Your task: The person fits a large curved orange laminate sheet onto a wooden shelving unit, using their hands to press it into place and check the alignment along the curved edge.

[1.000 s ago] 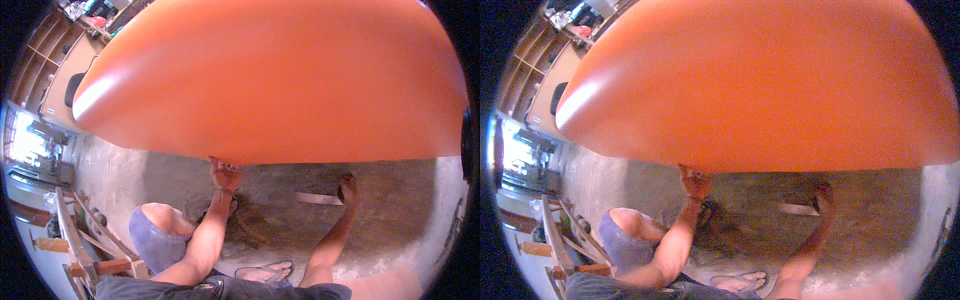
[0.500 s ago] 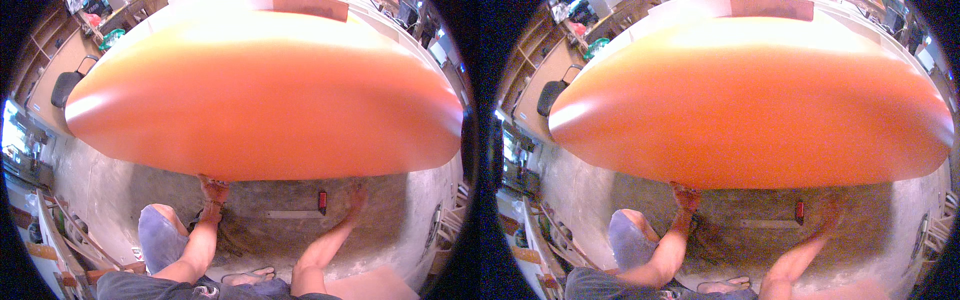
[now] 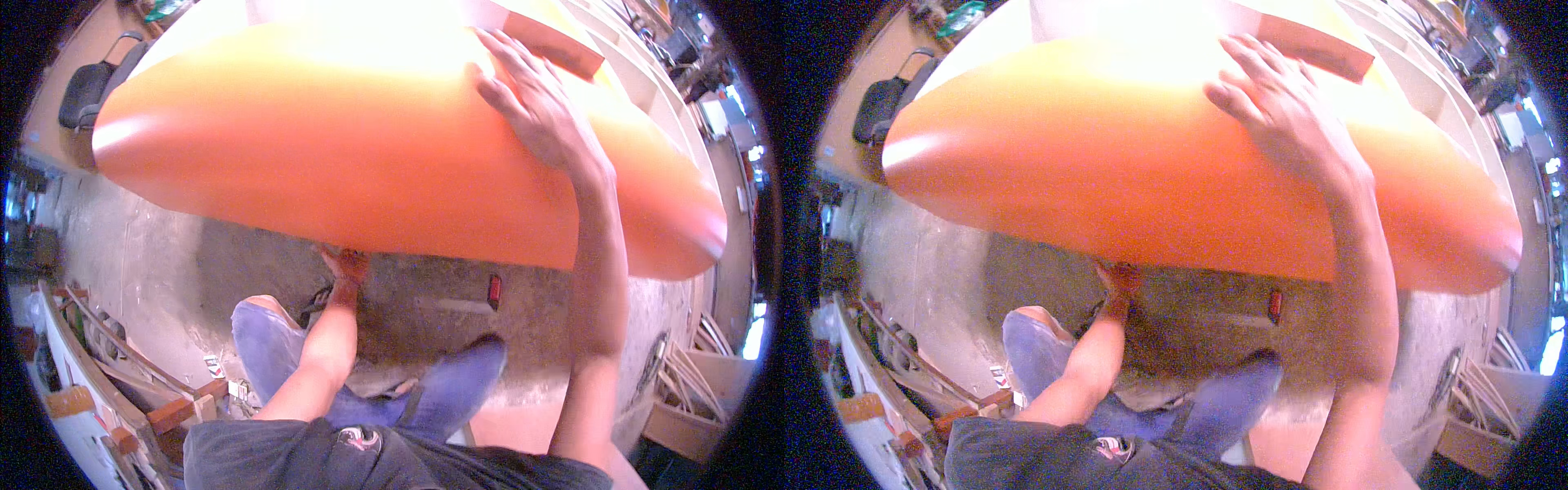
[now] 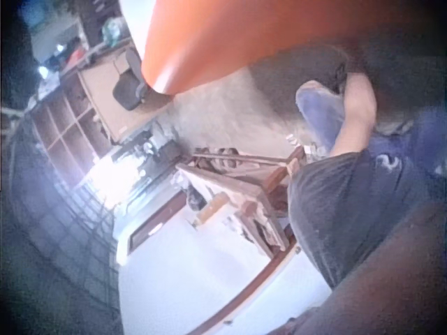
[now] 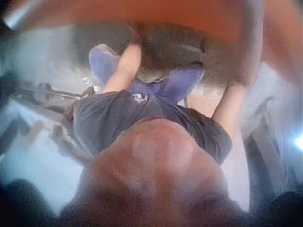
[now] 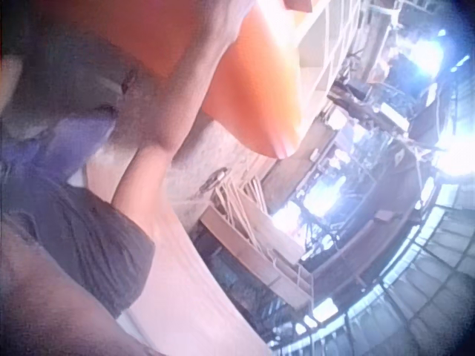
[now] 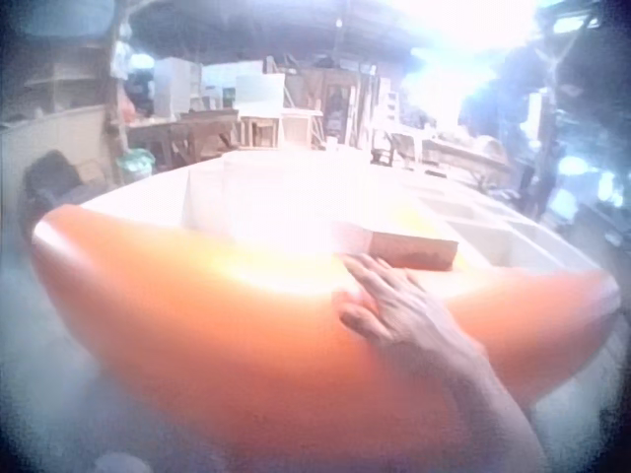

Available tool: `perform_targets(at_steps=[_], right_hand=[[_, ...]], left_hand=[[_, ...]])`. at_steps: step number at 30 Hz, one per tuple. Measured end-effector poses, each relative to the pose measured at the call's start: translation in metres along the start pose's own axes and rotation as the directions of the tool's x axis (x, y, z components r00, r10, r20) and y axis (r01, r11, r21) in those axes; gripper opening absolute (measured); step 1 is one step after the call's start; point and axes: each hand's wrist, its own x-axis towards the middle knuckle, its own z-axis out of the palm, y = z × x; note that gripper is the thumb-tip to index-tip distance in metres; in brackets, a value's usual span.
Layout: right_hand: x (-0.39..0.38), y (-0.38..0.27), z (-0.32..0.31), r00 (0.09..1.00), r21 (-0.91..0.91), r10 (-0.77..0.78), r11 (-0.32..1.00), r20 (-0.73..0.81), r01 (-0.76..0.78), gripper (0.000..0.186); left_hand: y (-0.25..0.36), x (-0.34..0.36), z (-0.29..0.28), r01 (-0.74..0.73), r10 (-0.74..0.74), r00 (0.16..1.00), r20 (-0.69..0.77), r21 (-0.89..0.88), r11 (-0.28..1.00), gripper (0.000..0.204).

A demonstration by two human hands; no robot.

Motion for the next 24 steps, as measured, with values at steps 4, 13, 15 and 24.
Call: perform_targets(at_steps=[4,13,15,24], right_hand=[[0.014,0.02,0.022,0.995,-0.305,-0.067,0.948,0.075,0.087,0.077],[0.015,-0.034,0.005,0.997,-0.275,-0.034,0.961,-0.074,0.012,0.076],[-0.004,-0.004,0.023,0.999,-0.38,-0.033,0.925,-0.024,0.021,0.075],[-0.055,-0.024,0.062,0.922,-0.528,-0.107,0.842,-0.372,-0.115,0.072]], left_hand=[[-0.017,-0.006,0.014,0.016,-0.009,0.996,0.089,-0.069,0.998,0.124],[0.038,0.032,-0.027,0.333,0.013,0.43,0.903,-0.172,0.927,0.122],[-0.038,-0.007,0.011,-0.001,-0.003,0.999,-0.039,-0.108,0.994,0.121],[-0.017,-0.012,0.017,0.012,-0.001,0.998,0.059,-0.185,0.983,0.117]])
